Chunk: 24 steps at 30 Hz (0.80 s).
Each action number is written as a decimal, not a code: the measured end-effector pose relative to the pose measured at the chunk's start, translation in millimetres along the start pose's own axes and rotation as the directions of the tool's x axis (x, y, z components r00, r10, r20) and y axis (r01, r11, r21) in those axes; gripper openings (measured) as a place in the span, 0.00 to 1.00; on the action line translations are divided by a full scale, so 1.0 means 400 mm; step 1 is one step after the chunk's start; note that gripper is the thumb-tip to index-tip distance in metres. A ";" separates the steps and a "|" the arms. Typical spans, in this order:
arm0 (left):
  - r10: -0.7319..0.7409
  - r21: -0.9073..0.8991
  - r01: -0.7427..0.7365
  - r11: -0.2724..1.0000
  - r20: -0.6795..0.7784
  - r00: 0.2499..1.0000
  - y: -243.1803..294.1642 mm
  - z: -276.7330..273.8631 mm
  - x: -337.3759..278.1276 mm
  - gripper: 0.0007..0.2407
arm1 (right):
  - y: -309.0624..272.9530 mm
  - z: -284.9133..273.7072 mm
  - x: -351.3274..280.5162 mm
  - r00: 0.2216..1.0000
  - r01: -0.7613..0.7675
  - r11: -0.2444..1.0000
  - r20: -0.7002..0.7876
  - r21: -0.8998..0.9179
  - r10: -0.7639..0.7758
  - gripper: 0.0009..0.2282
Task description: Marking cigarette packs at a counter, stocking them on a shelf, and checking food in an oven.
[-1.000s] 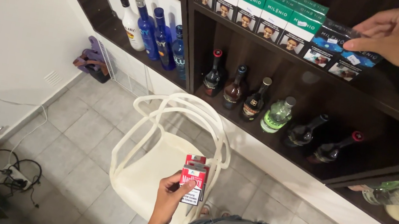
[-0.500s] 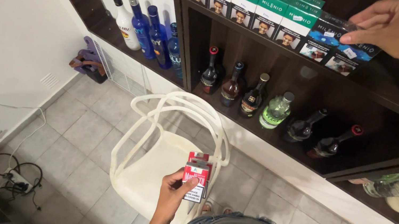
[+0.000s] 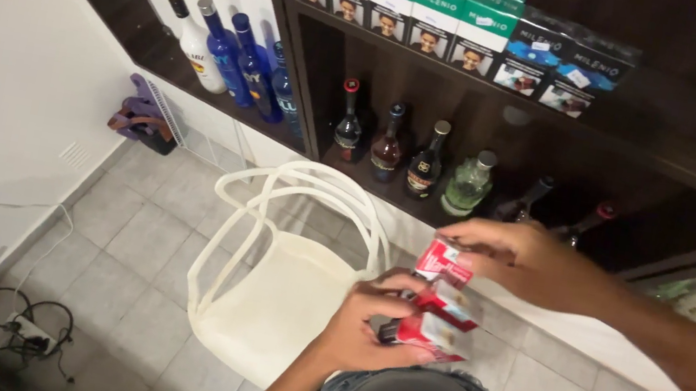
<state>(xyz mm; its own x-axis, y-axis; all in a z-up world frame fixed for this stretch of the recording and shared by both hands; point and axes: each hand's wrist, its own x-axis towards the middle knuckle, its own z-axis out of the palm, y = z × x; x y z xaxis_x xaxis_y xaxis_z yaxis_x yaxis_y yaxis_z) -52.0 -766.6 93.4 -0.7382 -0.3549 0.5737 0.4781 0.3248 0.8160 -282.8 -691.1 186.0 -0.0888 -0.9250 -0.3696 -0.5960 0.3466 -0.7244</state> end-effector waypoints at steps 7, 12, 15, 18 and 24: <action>0.037 0.032 -0.037 0.999 0.014 0.999 -0.019 0.042 0.050 0.07 | 0.031 -0.098 -0.093 0.989 -0.048 0.998 -0.136 0.036 0.052 0.19; -0.024 -0.069 0.020 0.997 -0.051 0.998 -0.080 0.034 0.028 0.09 | 0.178 -0.383 -0.148 0.622 -0.013 0.771 -0.609 -0.637 -0.492 0.12; -0.127 -0.038 0.125 0.991 -0.075 0.989 -0.051 0.021 0.022 0.09 | 0.110 -0.472 -0.083 0.709 -0.186 0.841 -0.662 -0.508 -0.242 0.14; -0.156 -0.033 0.153 0.988 -0.103 0.982 -0.064 0.014 -0.005 0.06 | 0.152 -0.515 0.012 0.764 -0.200 0.867 -0.627 -0.457 -0.154 0.17; -0.252 -0.052 0.246 0.968 -0.204 0.946 -0.031 -0.015 -0.037 0.07 | 0.108 -0.487 0.031 0.788 -0.174 0.905 -0.606 -0.388 -0.109 0.13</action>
<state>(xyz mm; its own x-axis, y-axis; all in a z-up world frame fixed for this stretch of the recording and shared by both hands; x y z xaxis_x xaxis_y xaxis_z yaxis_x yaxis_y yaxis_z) -44.0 -770.7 75.1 -0.7216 -0.5963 0.3517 0.3055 0.1816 0.9347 -465.1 -718.0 263.5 -0.4888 -0.8611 0.1400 -0.8337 0.4139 -0.3655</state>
